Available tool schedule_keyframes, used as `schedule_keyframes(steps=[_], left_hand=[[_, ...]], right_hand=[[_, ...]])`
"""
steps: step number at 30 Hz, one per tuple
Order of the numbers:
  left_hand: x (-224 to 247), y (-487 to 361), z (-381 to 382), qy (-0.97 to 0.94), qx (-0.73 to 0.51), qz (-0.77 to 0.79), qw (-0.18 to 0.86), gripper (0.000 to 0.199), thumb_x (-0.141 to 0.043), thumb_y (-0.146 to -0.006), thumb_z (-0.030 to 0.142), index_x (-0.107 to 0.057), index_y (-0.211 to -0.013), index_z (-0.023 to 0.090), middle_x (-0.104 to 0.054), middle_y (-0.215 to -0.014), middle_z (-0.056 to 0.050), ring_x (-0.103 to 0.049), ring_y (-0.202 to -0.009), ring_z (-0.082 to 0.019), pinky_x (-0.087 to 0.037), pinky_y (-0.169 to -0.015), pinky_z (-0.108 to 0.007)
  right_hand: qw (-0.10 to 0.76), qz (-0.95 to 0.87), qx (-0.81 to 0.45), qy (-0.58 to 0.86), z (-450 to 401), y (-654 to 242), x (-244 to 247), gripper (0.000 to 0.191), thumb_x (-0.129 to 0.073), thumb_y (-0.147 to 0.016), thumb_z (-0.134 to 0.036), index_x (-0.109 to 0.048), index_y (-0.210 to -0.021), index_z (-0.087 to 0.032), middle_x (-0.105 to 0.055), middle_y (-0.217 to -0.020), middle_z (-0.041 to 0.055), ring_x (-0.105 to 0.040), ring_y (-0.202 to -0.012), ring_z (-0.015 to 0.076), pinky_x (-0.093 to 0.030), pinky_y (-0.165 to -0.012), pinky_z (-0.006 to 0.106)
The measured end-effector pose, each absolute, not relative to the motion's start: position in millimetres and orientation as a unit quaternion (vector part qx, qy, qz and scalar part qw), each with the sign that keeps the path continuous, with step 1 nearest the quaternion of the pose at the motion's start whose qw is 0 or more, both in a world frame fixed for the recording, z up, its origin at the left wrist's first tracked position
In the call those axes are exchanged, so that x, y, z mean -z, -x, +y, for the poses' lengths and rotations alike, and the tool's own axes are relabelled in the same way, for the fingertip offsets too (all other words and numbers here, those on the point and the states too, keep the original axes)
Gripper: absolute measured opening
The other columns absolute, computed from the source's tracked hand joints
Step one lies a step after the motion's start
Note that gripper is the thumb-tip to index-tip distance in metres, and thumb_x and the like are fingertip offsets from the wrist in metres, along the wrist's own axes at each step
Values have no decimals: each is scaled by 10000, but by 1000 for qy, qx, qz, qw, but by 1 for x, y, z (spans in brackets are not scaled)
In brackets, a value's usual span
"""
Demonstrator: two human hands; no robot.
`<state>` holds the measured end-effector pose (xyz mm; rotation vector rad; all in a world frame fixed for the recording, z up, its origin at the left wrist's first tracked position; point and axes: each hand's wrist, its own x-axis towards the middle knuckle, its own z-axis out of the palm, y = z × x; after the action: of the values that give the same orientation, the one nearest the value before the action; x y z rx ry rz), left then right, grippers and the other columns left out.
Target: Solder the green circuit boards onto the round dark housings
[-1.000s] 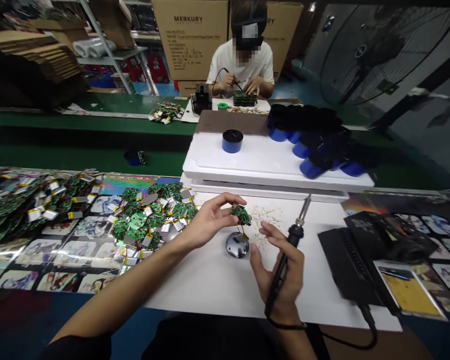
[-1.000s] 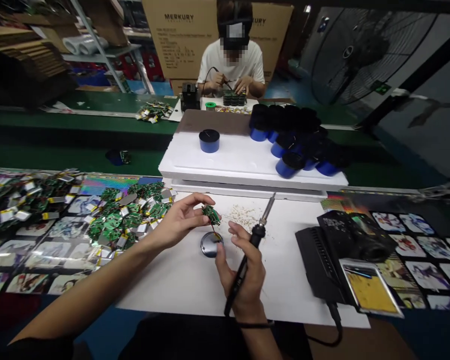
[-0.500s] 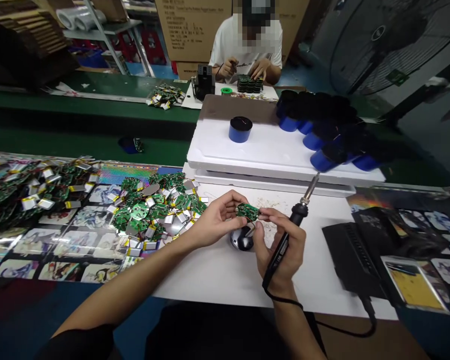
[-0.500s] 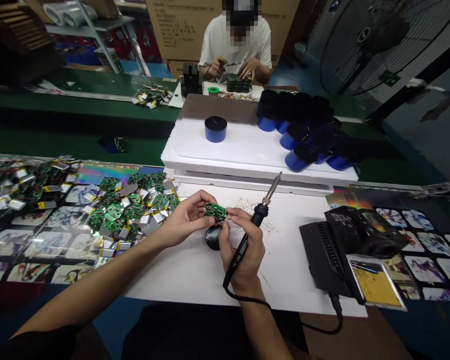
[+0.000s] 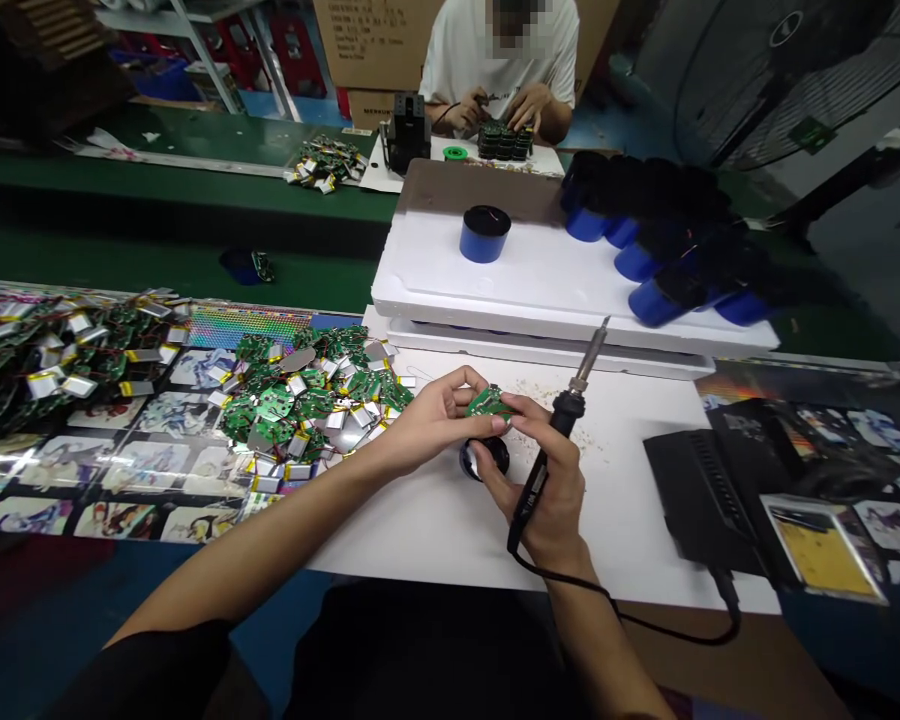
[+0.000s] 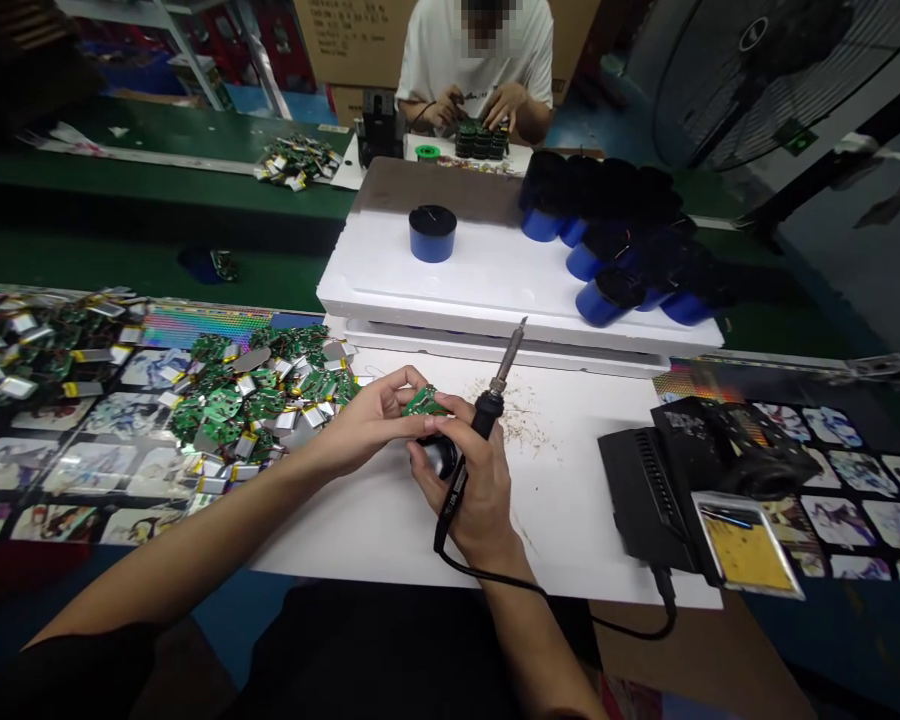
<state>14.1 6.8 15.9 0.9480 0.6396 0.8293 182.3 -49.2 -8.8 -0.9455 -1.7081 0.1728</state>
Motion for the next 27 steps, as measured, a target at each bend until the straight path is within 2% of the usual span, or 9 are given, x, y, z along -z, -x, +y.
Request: schedule_keyframes(steps=[4, 9, 14, 18, 20, 22, 24, 26, 27], left_hand=[[-13, -19, 5, -390, -367, 287, 794, 479, -957, -791, 343, -515, -881, 181, -655, -774, 37, -609, -697, -89, -421, -662, -204], [-15, -19, 5, -395, -357, 270, 803, 504, -984, -748, 312, -504, -798, 167, -629, -751, 41, -598, -682, -74, -441, -669, -195], [-20, -21, 0, -399, -366, 262, 799, 560, -976, -765, 352, -442, -774, 186, -604, -731, 48, -584, -653, -73, -408, -626, -192], [-23, -13, 5, -474, -367, 287, 747, 523, -937, -806, 471, -505, -789, 176, -610, -762, 26, -597, -709, -100, -451, -695, -230], [-26, -2, 12, -542, -370, 301, 692, 427, -854, -889, 506, -597, -873, 165, -668, -876, -23, -647, -827, -139, -499, -789, -269], [-30, 11, 20, -620, -348, 306, 633, 364, -827, -915, 464, -654, -1057, 177, -709, -1124, -84, -685, -1071, -205, -526, -939, -324], [-30, 21, 24, -704, -268, 297, 587, 552, -890, -842, 364, -625, -1304, 218, -653, -1400, -119, -633, -1313, -270, -502, -1074, -377], [-25, 23, 25, -769, -173, 275, 551, 825, -913, -777, 245, -519, -1502, 261, -577, -1553, -130, -592, -1405, -310, -483, -1119, -403], [-22, 22, 25, -789, -140, 262, 537, 870, -886, -788, 204, -475, -1552, 273, -565, -1578, -133, -601, -1400, -316, -486, -1113, -407]], right_hand=[[555, -717, -50, 418, -47, -181, 8, 682, -823, -865, -95, -518, -1438, -306, -728, -1334, 108, -749, -1237, 289, -672, -1011, 536], [533, -726, -49, 432, -50, -184, 4, 649, -780, -880, -83, -529, -1443, -282, -738, -1358, 128, -744, -1259, 316, -646, -1027, 584], [566, -737, -66, 363, -51, -186, 0, 759, -807, -825, 6, -514, -1459, -291, -702, -1441, 130, -719, -1324, 283, -688, -1011, 506], [577, -738, -76, 342, -49, -191, -5, 719, -804, -832, -2, -527, -1446, -255, -741, -1341, 129, -769, -1221, 266, -705, -989, 493], [585, -728, -71, 350, -50, -199, -6, 703, -825, -824, -32, -534, -1424, -254, -748, -1302, 121, -776, -1194, 277, -708, -969, 509], [581, -720, -78, 371, -53, -210, -4, 703, -839, -813, -48, -537, -1410, -262, -745, -1276, 111, -775, -1182, 283, -702, -969, 524], [571, -712, -97, 398, -60, -223, 2, 703, -839, -808, -52, -539, -1405, -272, -734, -1273, 107, -766, -1189, 284, -680, -1008, 549], [563, -702, -117, 420, -67, -235, 11, 701, -835, -806, -51, -541, -1403, -276, -720, -1291, 111, -747, -1222, 289, -656, -1049, 569], [560, -698, -123, 429, -71, -240, 15, 702, -835, -803, -49, -544, -1401, -273, -713, -1303, 116, -738, -1240, 293, -650, -1057, 572]])
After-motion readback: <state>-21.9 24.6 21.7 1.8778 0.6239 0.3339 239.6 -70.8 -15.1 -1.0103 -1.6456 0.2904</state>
